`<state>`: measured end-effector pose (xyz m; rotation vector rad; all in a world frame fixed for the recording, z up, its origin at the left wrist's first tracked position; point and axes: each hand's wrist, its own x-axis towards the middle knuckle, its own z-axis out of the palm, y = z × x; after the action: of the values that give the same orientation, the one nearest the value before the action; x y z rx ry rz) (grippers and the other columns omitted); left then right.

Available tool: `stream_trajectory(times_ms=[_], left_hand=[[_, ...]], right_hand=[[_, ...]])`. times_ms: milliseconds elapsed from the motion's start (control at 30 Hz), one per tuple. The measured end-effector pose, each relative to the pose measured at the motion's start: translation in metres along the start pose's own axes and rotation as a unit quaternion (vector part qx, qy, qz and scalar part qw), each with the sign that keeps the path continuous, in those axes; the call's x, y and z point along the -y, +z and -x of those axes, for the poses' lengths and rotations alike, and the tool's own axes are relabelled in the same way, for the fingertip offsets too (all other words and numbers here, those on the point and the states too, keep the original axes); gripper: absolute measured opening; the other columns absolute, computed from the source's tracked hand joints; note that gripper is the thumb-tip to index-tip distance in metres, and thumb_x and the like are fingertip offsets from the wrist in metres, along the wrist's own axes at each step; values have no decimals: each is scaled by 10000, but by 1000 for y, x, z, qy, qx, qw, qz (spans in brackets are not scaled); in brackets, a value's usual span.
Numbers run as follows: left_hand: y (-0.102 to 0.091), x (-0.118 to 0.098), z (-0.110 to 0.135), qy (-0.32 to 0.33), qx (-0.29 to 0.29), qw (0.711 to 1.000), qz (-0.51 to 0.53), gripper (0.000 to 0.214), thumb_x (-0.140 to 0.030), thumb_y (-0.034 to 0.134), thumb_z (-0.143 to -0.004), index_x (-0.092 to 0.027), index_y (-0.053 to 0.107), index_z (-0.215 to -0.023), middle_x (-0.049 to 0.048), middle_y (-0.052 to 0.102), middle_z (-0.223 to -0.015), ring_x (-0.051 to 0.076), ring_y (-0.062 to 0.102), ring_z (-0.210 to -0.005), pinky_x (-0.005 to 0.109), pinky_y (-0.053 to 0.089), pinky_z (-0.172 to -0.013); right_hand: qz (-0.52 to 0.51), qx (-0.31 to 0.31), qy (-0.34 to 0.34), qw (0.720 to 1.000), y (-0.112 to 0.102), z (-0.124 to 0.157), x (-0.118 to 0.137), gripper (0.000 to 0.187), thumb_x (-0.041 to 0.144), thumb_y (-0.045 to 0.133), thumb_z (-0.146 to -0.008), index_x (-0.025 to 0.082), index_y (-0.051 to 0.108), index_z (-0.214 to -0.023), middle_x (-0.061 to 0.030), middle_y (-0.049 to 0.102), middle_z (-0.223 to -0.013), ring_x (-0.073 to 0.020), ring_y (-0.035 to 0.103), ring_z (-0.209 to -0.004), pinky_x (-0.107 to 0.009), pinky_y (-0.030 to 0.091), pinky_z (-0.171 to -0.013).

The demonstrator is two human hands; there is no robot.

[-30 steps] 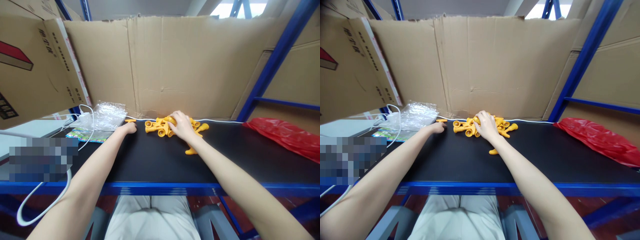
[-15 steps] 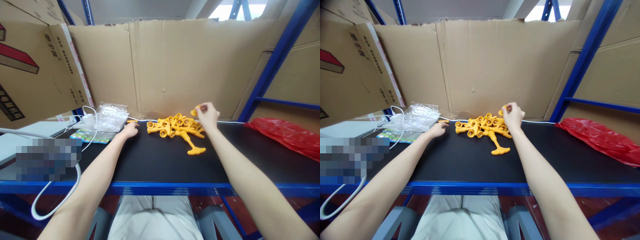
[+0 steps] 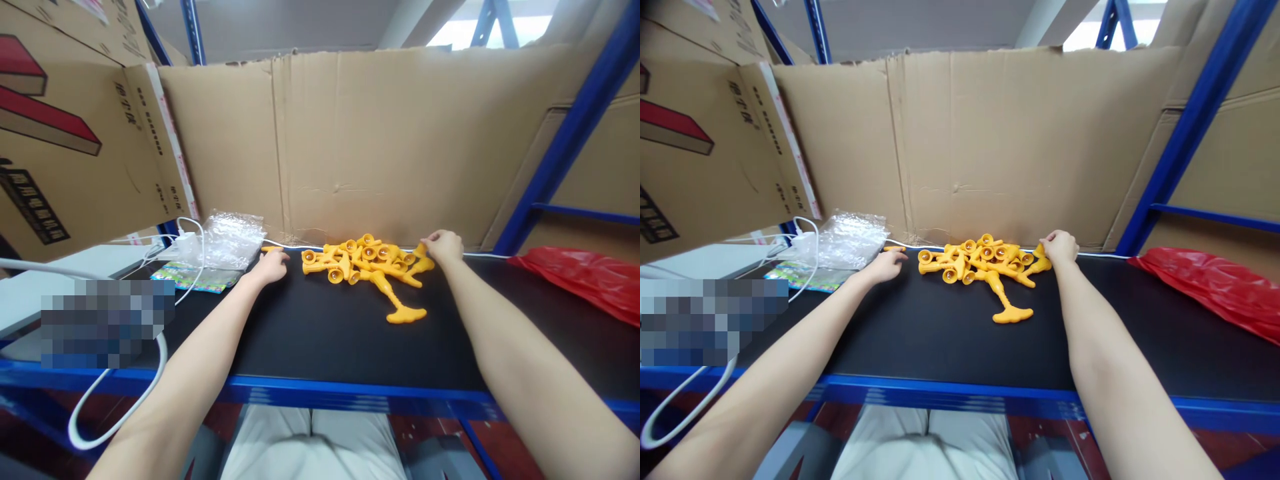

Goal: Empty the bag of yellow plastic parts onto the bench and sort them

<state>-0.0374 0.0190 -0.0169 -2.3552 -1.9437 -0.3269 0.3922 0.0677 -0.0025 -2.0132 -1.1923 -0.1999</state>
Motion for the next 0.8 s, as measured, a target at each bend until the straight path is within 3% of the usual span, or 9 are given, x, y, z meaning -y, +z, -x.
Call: stream_trajectory(times_ms=[233,433,800], left_hand=[[1,-3,0,28,0,999,19,436,-156,414,-753,-188,573,-1158,68,353,-1393,234,340,-1263,351,255,-1051],[3,-2,-1,41,-8,999,16,420,-164,418,-756,-177,584,-1141,74,361,-1388,221,366,-1249,330,263,-1050],[0,-4,2,60,-23,998,22,421,-147,408,-745,-142,604,-1117,113,420,-1342,235,394,-1229,326,286,-1033]], right_hand=[[20,14,-29,999,20,-15,-8,122,277,654,-652,164,636,-693,-86,604,-721,-185,517,-677,-303,384,-634],[19,51,-33,998,33,-17,-9,205,234,601,-689,139,689,-848,-124,650,-860,-215,574,-800,-302,424,-706],[36,150,-63,986,34,-19,-7,436,146,530,-683,144,621,-1110,-98,611,-1114,-222,557,-1035,-287,422,-871]])
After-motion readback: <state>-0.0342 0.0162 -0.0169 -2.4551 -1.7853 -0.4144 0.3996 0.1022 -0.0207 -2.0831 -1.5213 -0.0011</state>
